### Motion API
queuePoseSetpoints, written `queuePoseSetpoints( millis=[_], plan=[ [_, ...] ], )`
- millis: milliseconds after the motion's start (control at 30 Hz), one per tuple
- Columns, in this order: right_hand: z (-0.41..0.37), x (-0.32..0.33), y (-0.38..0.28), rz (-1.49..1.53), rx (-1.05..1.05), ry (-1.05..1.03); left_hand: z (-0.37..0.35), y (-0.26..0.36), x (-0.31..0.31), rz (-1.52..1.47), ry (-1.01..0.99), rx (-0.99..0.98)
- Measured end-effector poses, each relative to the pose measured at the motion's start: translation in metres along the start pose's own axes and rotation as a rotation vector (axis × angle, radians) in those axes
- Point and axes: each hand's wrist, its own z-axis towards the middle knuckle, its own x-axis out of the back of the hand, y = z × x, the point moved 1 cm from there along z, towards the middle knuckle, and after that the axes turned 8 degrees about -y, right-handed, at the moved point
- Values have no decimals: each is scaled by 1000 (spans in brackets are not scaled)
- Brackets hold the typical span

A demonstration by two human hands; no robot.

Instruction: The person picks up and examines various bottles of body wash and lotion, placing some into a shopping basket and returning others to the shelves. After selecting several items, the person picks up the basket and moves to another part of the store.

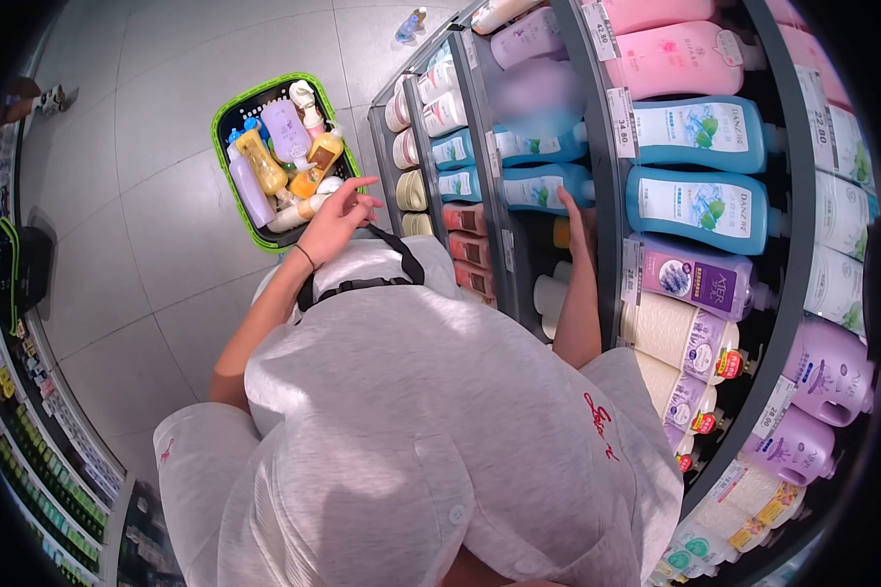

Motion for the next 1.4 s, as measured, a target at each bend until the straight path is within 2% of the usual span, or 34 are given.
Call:
queuePoseSetpoints(
  millis=[200, 267, 400, 467, 500, 567, 600, 667, 700, 767, 800, 867, 900, 967, 1000, 1067, 1100, 1200, 1267, 1400],
  plan=[
    [6, -1, 13, 28, 76, 33, -4, -3, 8, -9, 30, 19],
    [-5, -9, -1, 276, 67, 82, -6, -13, 17, -14, 40, 30],
    [-13, -20, 8, 408, 61, 106, -20, -44, 50, -2, 143, 138],
    [-30, -25, 6, 527, 5, 232, -38, -64, 68, 1, 193, 184],
    [-32, -22, 17, 531, 0, 224, -47, -73, 79, 6, 252, 233],
    [-33, -16, 49, 454, 89, 273, -64, -97, 102, -4, 364, 300],
    [-43, -22, 51, 454, 84, 266, -75, -119, 114, -5, 370, 305],
    [-64, -40, 53, 452, 87, 453, -100, -170, 144, 26, 426, 453],
    [-76, -52, 50, 450, 79, 443, -113, -191, 154, 22, 434, 463],
    [-105, -75, 40, 402, -66, 305, -145, -233, 165, 1, 587, 638],
    [-117, -85, 51, 370, -92, 198, -160, -256, 169, -2, 580, 658],
    [-143, -106, 58, 293, -173, -4, -182, -288, 181, 85, 596, 836],
    [-152, -114, 63, 290, -180, -5, -184, -288, 182, 83, 595, 844],
    [-175, -130, 80, 243, -310, -220, -191, -279, 177, 139, 563, 859],
    [-187, -135, 87, 226, -378, -257, -191, -271, 176, 145, 559, 870],
    [-201, -142, 95, 156, -457, -372, -180, -254, 174, 305, 471, 790],
    [-202, -145, 99, 129, -411, -393, -174, -250, 171, 308, 480, 789],
    [-186, -148, 110, 131, -465, -421, -164, -240, 170, 455, 515, 731],
    [-160, -151, 118, 159, -437, -456, -161, -242, 168, 382, 550, 675],
    [-83, -171, 130, 149, -386, -626, -162, -239, 156, 327, 644, 725]
  ],
)
